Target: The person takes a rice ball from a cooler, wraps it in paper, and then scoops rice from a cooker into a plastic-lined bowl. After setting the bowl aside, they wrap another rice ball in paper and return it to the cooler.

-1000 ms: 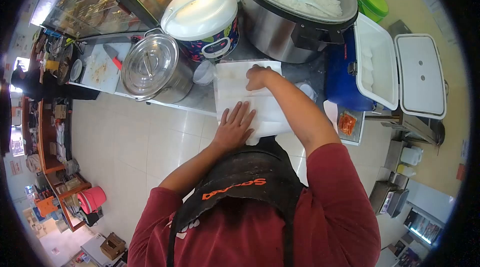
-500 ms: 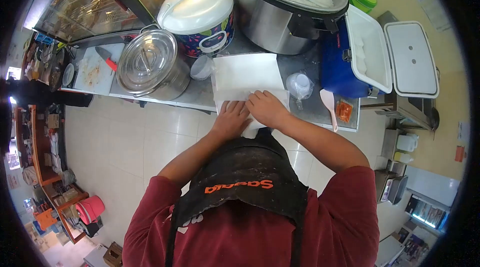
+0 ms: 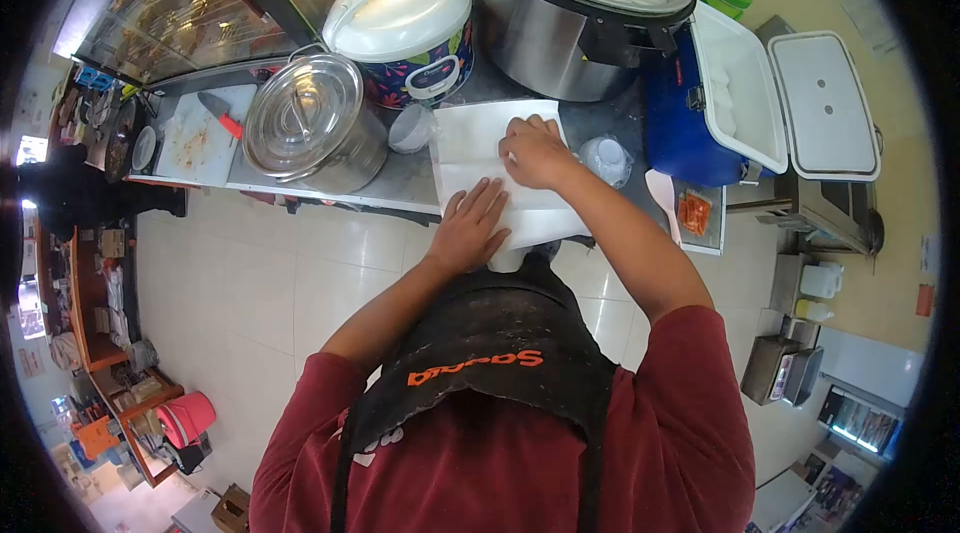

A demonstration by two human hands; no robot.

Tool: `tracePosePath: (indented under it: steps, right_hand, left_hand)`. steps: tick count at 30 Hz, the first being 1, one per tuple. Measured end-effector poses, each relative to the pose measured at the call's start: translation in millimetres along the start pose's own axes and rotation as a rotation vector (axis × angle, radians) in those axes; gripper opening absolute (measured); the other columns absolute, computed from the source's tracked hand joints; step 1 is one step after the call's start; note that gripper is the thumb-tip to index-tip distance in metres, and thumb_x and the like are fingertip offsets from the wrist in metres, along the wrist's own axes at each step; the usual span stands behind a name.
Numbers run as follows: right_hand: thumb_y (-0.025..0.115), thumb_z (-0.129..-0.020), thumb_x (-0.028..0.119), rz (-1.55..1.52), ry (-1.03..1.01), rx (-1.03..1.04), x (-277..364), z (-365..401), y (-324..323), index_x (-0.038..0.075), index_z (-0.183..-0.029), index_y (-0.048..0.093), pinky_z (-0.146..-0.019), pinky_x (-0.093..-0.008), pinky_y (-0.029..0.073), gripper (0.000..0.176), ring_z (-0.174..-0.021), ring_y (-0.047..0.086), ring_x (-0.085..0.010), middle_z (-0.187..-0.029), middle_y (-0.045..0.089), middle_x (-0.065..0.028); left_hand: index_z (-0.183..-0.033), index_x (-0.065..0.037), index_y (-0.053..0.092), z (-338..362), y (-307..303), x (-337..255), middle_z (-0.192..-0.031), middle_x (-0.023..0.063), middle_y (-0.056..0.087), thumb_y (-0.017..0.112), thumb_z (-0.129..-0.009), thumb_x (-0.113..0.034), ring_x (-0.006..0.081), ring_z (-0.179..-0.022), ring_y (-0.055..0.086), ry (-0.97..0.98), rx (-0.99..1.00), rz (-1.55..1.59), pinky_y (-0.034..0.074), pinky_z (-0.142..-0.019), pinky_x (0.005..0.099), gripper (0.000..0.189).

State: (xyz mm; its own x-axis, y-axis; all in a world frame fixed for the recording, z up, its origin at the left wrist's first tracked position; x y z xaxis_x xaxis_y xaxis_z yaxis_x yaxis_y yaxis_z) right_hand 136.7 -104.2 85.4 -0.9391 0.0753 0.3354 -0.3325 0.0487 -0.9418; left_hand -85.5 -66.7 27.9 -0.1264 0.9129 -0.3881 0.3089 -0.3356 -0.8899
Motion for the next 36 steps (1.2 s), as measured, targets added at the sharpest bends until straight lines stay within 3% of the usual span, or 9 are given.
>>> tracePosePath:
  steps: [7, 11, 13, 16, 19, 22, 25, 30, 36]
  right_hand:
    - [0.065, -0.086, 0.014, -0.019, -0.309, -0.031, 7.7, 30.4, 1.3, 0.007, -0.082, 0.070, -0.081, -0.0416, 0.050, 0.010, -0.089, 0.060, -0.0299, -0.086, 0.061, -0.0094]
    - [0.061, -0.084, 0.014, 0.156, -0.336, -0.079, 21.5, 60.9, 3.5, 0.006, -0.092, 0.068, -0.080, -0.0372, 0.051, 0.013, -0.089, 0.060, -0.0246, -0.086, 0.060, -0.0069]
    - [0.059, -0.083, 0.014, 0.231, -0.346, -0.082, 25.1, 71.8, 8.3, 0.001, -0.106, 0.067, -0.081, -0.0346, 0.050, 0.027, -0.090, 0.059, -0.0221, -0.090, 0.059, -0.0061]
    - [0.057, -0.085, 0.014, 0.277, -0.309, -0.079, 24.9, 79.8, 15.5, -0.003, -0.116, 0.064, -0.086, -0.0368, 0.050, 0.036, -0.096, 0.058, -0.0247, -0.097, 0.059, -0.0093]
    - [0.055, -0.088, 0.012, 0.265, -0.244, -0.079, 25.3, 88.9, 19.0, -0.005, -0.128, 0.060, -0.098, -0.0421, 0.049, 0.043, -0.111, 0.059, -0.0313, -0.113, 0.060, -0.0160]
    - [0.059, -0.090, 0.009, 0.225, -0.204, -0.178, 28.6, 99.5, 30.2, -0.007, -0.132, 0.057, -0.110, -0.0452, 0.044, 0.044, -0.126, 0.055, -0.0375, -0.130, 0.058, -0.0220]
    - [0.063, -0.091, 0.009, 0.060, -0.089, -0.233, 38.9, 113.5, 43.7, -0.008, -0.135, 0.055, -0.115, -0.0454, 0.040, 0.048, -0.133, 0.051, -0.0408, -0.139, 0.054, -0.0257]
    - [0.070, -0.089, 0.013, -0.302, 0.245, -0.369, 41.0, 129.7, 70.7, -0.006, -0.129, 0.059, -0.112, -0.0443, 0.043, 0.046, -0.129, 0.056, -0.0390, -0.135, 0.059, -0.0245]
    - [0.071, -0.089, 0.016, -0.177, 0.340, -0.140, 11.0, 114.5, 63.9, 0.005, -0.102, 0.071, -0.087, -0.0439, 0.051, 0.017, -0.107, 0.063, -0.0369, -0.103, 0.072, -0.0154]
  left_hand:
    - [-0.146, -0.006, 0.049, -3.8, 0.5, -4.4, -0.150, 0.0133, 0.048, 0.064, -0.095, -0.036, 0.0296, -0.140, 0.044, -0.005, 0.051, -0.023, 0.032, -0.116, 0.0515, 0.062]
    - [-0.145, -0.005, 0.050, 2.2, 4.2, 0.1, -0.143, 0.0125, 0.053, 0.064, -0.094, -0.036, 0.0294, -0.133, 0.048, 0.058, 0.018, -0.042, 0.034, -0.114, 0.0516, 0.061]
    - [-0.144, -0.004, 0.049, 4.2, 5.1, 6.9, -0.143, 0.0132, 0.053, 0.065, -0.094, -0.036, 0.0299, -0.134, 0.048, 0.067, 0.078, -0.019, 0.034, -0.113, 0.0539, 0.062]
    - [-0.142, -0.004, 0.051, 9.3, 3.6, 16.7, -0.143, 0.0136, 0.053, 0.067, -0.092, -0.037, 0.0306, -0.134, 0.047, -0.314, 0.236, -0.052, 0.033, -0.110, 0.0570, 0.062]
    - [-0.142, -0.007, 0.054, 9.6, -6.5, 19.5, -0.146, 0.0106, 0.052, 0.069, -0.090, -0.040, 0.0299, -0.139, 0.045, -0.555, -0.442, -0.003, 0.032, -0.109, 0.0607, 0.062]
    - [-0.142, -0.007, 0.053, -5.3, -14.3, 7.2, -0.148, 0.0112, 0.051, 0.069, -0.091, -0.039, 0.0279, -0.141, 0.044, -0.179, -0.341, -0.032, 0.033, -0.109, 0.0579, 0.063]
    - [-0.144, -0.007, 0.051, -6.3, 6.1, 7.0, -0.152, 0.0114, 0.049, 0.068, -0.091, -0.038, 0.0242, -0.142, 0.043, 0.015, -0.091, -0.140, 0.033, -0.110, 0.0566, 0.065]
    - [-0.133, -0.010, 0.060, 18.5, 24.5, 22.2, -0.133, 0.0045, 0.065, 0.071, -0.090, -0.029, 0.0204, -0.121, 0.060, -0.180, -0.162, 0.088, 0.035, -0.097, 0.0483, 0.049]
    - [-0.100, -0.015, 0.071, -15.5, -7.1, 43.7, -0.102, 0.0026, 0.074, 0.070, -0.089, -0.025, 0.0233, -0.104, 0.065, -0.168, 0.118, 0.092, 0.038, -0.089, 0.0487, 0.015]
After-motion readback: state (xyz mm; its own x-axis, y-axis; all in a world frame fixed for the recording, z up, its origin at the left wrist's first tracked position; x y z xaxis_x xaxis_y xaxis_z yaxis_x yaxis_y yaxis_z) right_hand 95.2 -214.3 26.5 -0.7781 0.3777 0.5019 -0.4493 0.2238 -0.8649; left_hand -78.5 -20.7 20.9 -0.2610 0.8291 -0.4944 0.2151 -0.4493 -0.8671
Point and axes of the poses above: each hand's wrist, its own z-axis away from the middle knuckle, its own y-axis out of the palm, x = y × z, the point moved 1 cm from there along -z, towards the middle knuckle
